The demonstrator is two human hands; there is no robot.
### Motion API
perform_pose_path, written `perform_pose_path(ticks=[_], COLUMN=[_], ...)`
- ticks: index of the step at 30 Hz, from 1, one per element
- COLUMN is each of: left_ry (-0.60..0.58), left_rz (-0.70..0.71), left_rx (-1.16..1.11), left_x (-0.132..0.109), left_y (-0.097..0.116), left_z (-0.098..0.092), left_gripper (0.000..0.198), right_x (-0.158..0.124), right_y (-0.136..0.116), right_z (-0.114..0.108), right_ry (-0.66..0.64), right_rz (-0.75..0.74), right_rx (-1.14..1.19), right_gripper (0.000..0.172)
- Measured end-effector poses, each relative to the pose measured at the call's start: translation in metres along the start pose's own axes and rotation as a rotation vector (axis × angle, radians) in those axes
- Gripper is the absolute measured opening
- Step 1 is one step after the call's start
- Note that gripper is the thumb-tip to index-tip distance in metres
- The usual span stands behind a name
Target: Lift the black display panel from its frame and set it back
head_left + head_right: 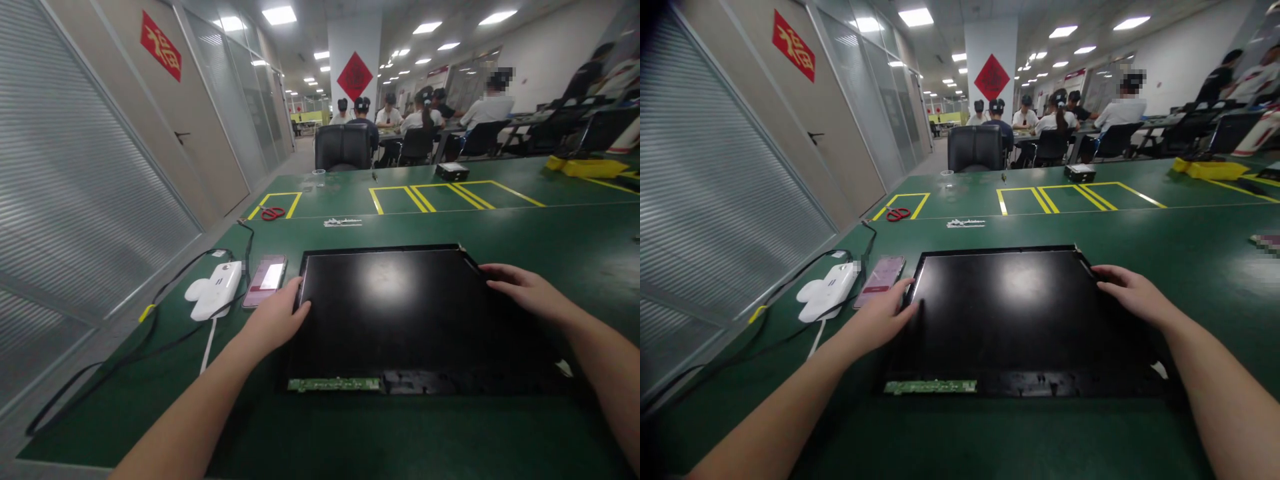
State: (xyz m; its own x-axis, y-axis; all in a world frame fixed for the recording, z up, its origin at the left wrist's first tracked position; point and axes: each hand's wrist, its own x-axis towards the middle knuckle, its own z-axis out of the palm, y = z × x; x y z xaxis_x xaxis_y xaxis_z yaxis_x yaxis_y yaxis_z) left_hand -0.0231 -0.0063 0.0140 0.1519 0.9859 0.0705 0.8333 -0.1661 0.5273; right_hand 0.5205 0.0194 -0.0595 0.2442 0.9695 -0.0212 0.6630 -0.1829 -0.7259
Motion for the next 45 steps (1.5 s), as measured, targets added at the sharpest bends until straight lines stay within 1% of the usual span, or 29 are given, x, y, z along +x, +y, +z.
perform_pose_path(ticks=[3, 6, 9, 13, 15, 17, 19, 20, 22, 24, 26, 29, 31, 34, 37, 42, 45], left_ry=[0.01, -0.009, -0.032, -0.018, 0.002, 0.035, 0.074, 0.096, 0.143, 0.185, 0.193, 0.15, 0.128, 0.109, 0.074, 0.003, -0.035], left_rz=[0.023, 0.069, 0.068, 0.035, 0.0, -0.059, -0.155, -0.209, -0.302, -0.382, -0.468, -0.591, -0.642, -0.657, -0.639, -0.582, -0.559], left_rx=[-0.058, -0.039, -0.018, -0.093, -0.257, -0.539, -0.835, -0.947, -1.071, -1.115, -1.148, -1.219, -1.258, -1.278, -1.282, -1.284, -1.268], left_x=[-0.003, -0.006, -0.006, -0.007, -0.008, -0.009, -0.009, -0.008, -0.007, -0.005, -0.003, -0.002, -0.002, -0.003, -0.004, -0.005, -0.006], left_y=[-0.009, -0.02, -0.029, -0.032, -0.029, -0.024, -0.02, -0.018, -0.015, -0.014, -0.011, -0.005, -0.001, 0.003, 0.003, 0.004, 0.005], left_z=[0.007, 0.012, 0.014, 0.013, 0.012, 0.012, 0.014, 0.015, 0.019, 0.023, 0.025, 0.025, 0.023, 0.019, 0.017, 0.015, 0.013], left_gripper=[0.05, 0.055, 0.059, 0.053, 0.051, 0.051, 0.054, 0.054, 0.051, 0.043, 0.039, 0.042, 0.045, 0.051, 0.055, 0.044, 0.043], right_x=[-0.001, -0.001, -0.001, 0.002, 0.003, 0.003, 0.003, 0.003, 0.002, 0.001, 0.001, 0.0, -0.001, -0.002, -0.003, -0.005, -0.005], right_y=[0.003, 0.002, 0.002, 0.005, 0.006, 0.007, 0.006, 0.006, 0.004, 0.002, 0.0, -0.001, -0.002, -0.003, -0.007, -0.011, -0.011], right_z=[-0.002, -0.001, 0.002, 0.004, 0.005, 0.005, 0.006, 0.006, 0.007, 0.007, 0.007, 0.007, 0.008, 0.008, 0.009, 0.008, 0.008], right_ry=[-0.001, 0.013, 0.031, 0.032, 0.039, 0.053, 0.067, 0.072, 0.075, 0.075, 0.071, 0.075, 0.078, 0.078, 0.074, 0.069, 0.068], right_rz=[-0.114, -0.146, -0.174, -0.219, -0.221, -0.221, -0.219, -0.217, -0.212, -0.22, -0.23, -0.236, -0.242, -0.247, -0.234, -0.239, -0.25], right_rx=[-0.172, -0.256, -0.31, -0.4, -0.425, -0.431, -0.421, -0.416, -0.413, -0.419, -0.424, -0.428, -0.433, -0.434, -0.431, -0.42, -0.419], right_gripper=[0.063, 0.065, 0.061, 0.056, 0.055, 0.054, 0.052, 0.052, 0.052, 0.051, 0.052, 0.052, 0.049, 0.048, 0.049, 0.047, 0.045])
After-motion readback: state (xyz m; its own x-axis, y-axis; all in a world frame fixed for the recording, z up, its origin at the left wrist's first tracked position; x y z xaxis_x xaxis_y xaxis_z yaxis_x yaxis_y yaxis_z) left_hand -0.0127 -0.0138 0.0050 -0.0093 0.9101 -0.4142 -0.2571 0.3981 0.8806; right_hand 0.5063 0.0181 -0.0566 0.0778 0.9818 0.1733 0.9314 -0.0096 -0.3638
